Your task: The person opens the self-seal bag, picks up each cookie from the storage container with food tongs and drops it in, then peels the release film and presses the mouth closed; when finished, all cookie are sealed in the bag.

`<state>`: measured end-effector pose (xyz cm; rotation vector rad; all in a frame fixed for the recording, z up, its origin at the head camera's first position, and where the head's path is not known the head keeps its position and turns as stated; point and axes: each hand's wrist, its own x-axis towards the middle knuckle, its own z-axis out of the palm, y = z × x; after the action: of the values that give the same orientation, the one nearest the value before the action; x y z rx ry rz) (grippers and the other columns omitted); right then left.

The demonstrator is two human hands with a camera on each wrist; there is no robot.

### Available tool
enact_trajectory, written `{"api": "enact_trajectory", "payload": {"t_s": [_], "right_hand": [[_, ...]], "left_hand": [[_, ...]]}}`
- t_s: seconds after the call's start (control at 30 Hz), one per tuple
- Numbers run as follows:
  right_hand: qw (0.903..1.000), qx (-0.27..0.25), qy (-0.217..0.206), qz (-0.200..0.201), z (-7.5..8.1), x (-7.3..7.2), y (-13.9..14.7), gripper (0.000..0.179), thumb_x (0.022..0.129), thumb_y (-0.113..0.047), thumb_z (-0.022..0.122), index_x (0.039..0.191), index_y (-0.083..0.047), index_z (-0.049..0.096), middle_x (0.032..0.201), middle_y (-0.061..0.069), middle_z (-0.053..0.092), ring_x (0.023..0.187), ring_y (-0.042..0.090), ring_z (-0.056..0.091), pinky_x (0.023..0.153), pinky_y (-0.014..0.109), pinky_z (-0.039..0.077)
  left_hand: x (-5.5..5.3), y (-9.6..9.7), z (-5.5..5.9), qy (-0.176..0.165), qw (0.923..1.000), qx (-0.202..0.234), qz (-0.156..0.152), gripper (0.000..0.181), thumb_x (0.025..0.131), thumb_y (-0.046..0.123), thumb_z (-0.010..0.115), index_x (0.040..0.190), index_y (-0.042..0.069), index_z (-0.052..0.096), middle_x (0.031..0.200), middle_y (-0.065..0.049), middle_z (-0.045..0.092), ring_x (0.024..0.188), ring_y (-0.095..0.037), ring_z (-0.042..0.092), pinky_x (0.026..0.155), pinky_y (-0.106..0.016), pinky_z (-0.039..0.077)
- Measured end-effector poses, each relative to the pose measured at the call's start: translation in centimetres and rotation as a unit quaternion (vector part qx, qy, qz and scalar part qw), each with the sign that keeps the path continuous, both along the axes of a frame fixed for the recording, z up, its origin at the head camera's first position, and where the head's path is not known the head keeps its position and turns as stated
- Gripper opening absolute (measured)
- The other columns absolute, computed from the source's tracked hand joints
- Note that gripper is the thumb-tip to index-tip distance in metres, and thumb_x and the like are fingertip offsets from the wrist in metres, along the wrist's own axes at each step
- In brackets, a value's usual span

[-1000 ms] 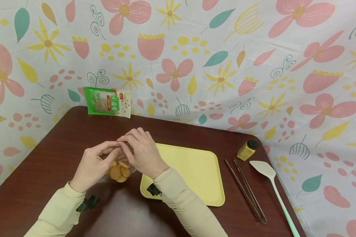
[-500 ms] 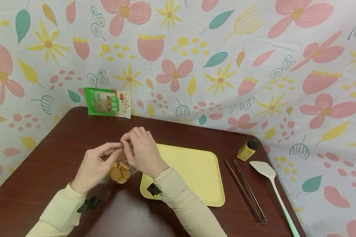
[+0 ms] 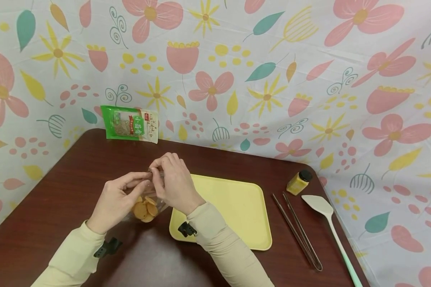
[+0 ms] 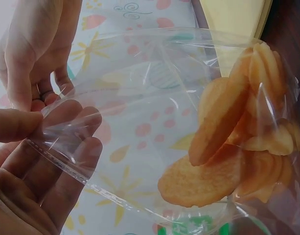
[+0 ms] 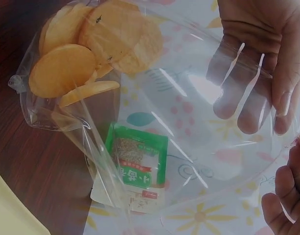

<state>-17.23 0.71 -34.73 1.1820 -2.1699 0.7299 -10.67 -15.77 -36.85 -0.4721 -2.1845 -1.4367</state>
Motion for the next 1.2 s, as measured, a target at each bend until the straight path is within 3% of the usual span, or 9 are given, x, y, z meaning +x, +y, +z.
{"api": "enact_trajectory", "payload": {"t_s": [0.53, 0.77, 1.03, 1.2], "right_hand": [[0.9999, 0.002, 0.001, -0.011, -0.2, -0.1, 0.0, 0.005, 0.093, -0.005, 0.053, 0.097, -0.008, 0.051, 0.091, 0.002, 0.053, 0.081, 0.019, 0.046, 0.069, 0.028, 0.039], [0.9988, -0.026, -0.035, -0.024, -0.1, -0.4, 0.5, 0.002, 0.097, -0.006, 0.051, 0.098, -0.008, 0.049, 0.09, 0.003, 0.05, 0.082, 0.018, 0.045, 0.071, 0.028, 0.038], [0.9932, -0.073, -0.091, 0.003, -0.2, -0.4, 0.9, 0.008, 0.101, -0.007, 0.042, 0.098, -0.006, 0.049, 0.093, 0.006, 0.049, 0.083, 0.018, 0.044, 0.072, 0.024, 0.039], [0.9848, -0.113, -0.132, -0.002, -0.3, -0.6, 1.4, 0.007, 0.101, -0.005, 0.042, 0.098, -0.005, 0.047, 0.092, 0.006, 0.047, 0.081, 0.018, 0.043, 0.068, 0.023, 0.04]], "left_hand": [[0.0, 0.2, 0.0, -0.006, 0.9999, -0.01, 0.001, 0.026, 0.089, -0.003, 0.067, 0.111, 0.009, 0.071, 0.093, -0.004, 0.075, 0.078, -0.002, 0.069, 0.066, -0.016, 0.054], [0.3, 0.0, 0.0, -0.018, 0.9997, -0.013, 0.013, 0.024, 0.09, 0.002, 0.068, 0.113, 0.011, 0.071, 0.091, -0.005, 0.075, 0.076, -0.004, 0.07, 0.063, -0.015, 0.052], [0.3, -0.2, 0.0, -0.026, 0.9994, -0.005, 0.021, 0.024, 0.091, 0.004, 0.067, 0.113, 0.012, 0.071, 0.09, -0.003, 0.075, 0.078, -0.009, 0.071, 0.064, -0.015, 0.052], [0.1, -0.5, -0.2, -0.033, 0.9993, -0.003, 0.02, 0.021, 0.093, 0.007, 0.066, 0.112, 0.013, 0.07, 0.093, -0.001, 0.075, 0.079, -0.011, 0.071, 0.053, -0.017, 0.045]]}}
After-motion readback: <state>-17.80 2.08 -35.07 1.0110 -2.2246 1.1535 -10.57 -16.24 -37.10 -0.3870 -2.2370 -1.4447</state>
